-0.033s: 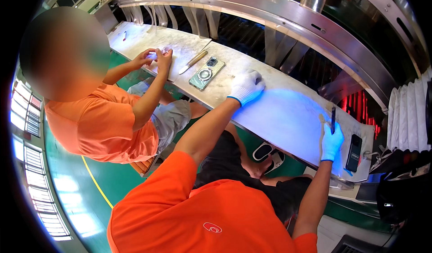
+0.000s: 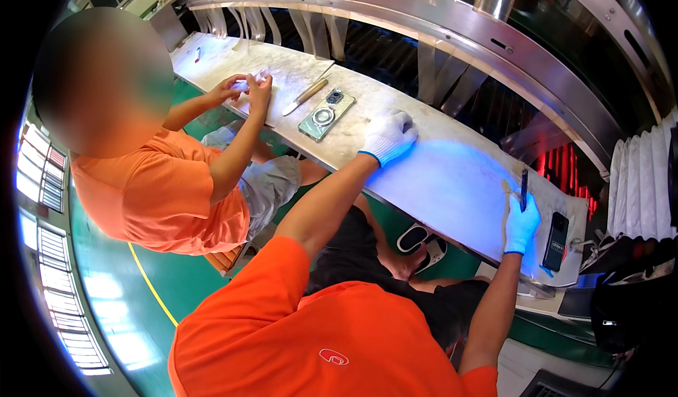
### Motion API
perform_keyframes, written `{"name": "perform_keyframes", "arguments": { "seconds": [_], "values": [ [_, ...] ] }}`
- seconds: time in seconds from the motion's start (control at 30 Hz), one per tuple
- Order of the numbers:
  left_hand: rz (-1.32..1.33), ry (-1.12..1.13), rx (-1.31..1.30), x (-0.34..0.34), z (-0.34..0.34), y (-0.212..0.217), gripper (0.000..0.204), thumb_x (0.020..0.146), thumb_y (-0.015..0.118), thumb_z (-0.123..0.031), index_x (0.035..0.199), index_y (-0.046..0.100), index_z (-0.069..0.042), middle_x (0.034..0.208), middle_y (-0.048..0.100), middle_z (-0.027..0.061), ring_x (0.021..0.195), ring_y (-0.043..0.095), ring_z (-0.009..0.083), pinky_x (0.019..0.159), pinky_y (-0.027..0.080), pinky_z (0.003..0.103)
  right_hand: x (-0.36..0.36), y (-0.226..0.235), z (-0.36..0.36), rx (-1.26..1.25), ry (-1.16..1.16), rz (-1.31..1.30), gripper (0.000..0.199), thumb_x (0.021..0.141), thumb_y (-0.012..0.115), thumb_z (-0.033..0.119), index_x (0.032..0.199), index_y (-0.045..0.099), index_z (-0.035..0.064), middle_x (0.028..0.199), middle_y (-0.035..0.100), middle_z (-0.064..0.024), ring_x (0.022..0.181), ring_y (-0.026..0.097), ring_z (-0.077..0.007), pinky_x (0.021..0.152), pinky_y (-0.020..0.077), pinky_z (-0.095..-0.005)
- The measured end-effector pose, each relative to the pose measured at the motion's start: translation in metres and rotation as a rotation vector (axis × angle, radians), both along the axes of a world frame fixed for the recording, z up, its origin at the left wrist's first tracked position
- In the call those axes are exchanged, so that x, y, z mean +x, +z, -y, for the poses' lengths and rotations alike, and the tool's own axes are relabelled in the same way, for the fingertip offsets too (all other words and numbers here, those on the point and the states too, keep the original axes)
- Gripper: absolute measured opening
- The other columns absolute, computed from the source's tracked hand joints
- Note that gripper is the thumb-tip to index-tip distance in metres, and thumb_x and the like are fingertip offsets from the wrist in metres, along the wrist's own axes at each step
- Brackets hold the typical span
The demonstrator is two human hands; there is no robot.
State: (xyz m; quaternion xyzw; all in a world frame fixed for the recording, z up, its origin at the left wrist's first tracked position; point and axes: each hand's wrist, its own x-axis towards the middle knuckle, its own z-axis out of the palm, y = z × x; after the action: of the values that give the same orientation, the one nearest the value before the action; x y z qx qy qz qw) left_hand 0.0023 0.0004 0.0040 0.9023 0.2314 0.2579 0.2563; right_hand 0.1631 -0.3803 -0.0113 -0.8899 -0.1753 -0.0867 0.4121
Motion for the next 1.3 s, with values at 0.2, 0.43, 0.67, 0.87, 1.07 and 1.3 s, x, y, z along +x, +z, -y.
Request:
{"name": "perform_keyframes", "arguments": {
  "seconds": [0.2, 0.43, 0.67, 0.87, 1.07, 1.3],
  "values": [
    [-0.029, -0.001, -0.050, 0.000, 0.000, 0.003, 0.030, 0.089, 0.069, -0.034, 0.103, 0.078, -0.008, 0.107, 0.076, 0.0139, 0.102, 0.072, 0.0347, 0.093, 0.057, 0.044, 0.002, -0.005, 0.001, 0.000, 0.017, 0.080, 0.028, 0.095, 0.078, 0.020, 0.114, 0.072, 0.0005, 0.080, 0.065, -0.0123, 0.071, 0.056, -0.0181, 0.071, 0.0506, -0.0388],
    [0.036, 0.005, -0.031, -0.002, -0.003, 0.004, 0.029, 0.088, 0.068, -0.032, 0.099, 0.078, -0.007, 0.109, 0.074, 0.0152, 0.103, 0.072, 0.0365, 0.094, 0.056, 0.046, 0.008, -0.010, -0.005, 0.056, 0.039, 0.109, 0.030, 0.095, 0.077, 0.021, 0.118, 0.073, 0.0015, 0.088, 0.073, -0.0155, 0.079, 0.068, -0.0230, 0.075, 0.0531, -0.0413],
    [0.099, -0.010, -0.012, 0.000, 0.004, -0.012, 0.024, 0.086, 0.069, -0.028, 0.093, 0.075, -0.006, 0.104, 0.073, 0.0162, 0.107, 0.068, 0.0370, 0.096, 0.055, 0.047, 0.011, -0.012, 0.014, -0.054, 0.046, 0.075, 0.027, 0.096, 0.076, 0.017, 0.118, 0.073, 0.0001, 0.100, 0.076, -0.0134, 0.091, 0.071, -0.0212, 0.085, 0.0556, -0.0386],
    [0.112, 0.002, -0.006, -0.005, -0.005, -0.009, 0.023, 0.085, 0.069, -0.027, 0.091, 0.074, -0.005, 0.102, 0.073, 0.0161, 0.105, 0.068, 0.0364, 0.094, 0.055, 0.047, 0.007, -0.018, 0.000, -0.005, 0.052, 0.135, 0.029, 0.095, 0.077, 0.023, 0.113, 0.074, 0.0009, 0.093, 0.075, -0.0172, 0.081, 0.070, -0.0287, 0.077, 0.0546, -0.0424],
    [0.131, -0.013, 0.008, 0.000, -0.004, -0.009, 0.023, 0.086, 0.069, -0.026, 0.091, 0.074, -0.005, 0.101, 0.073, 0.0162, 0.102, 0.069, 0.0371, 0.091, 0.056, 0.047, 0.009, -0.012, 0.004, -0.007, 0.054, 0.082, 0.029, 0.097, 0.075, 0.022, 0.117, 0.075, 0.0017, 0.097, 0.077, -0.0143, 0.087, 0.071, -0.0200, 0.081, 0.0552, -0.0385],
    [-0.001, 0.054, -0.068, -0.010, -0.002, 0.009, 0.025, 0.086, 0.069, -0.028, 0.092, 0.076, -0.005, 0.099, 0.073, 0.0171, 0.102, 0.070, 0.0383, 0.093, 0.056, 0.047, 0.005, -0.006, -0.005, -0.050, 0.041, 0.078, 0.027, 0.098, 0.073, 0.020, 0.116, 0.074, 0.0010, 0.097, 0.075, -0.0152, 0.088, 0.069, -0.0223, 0.083, 0.0543, -0.0396]
  ]
}}
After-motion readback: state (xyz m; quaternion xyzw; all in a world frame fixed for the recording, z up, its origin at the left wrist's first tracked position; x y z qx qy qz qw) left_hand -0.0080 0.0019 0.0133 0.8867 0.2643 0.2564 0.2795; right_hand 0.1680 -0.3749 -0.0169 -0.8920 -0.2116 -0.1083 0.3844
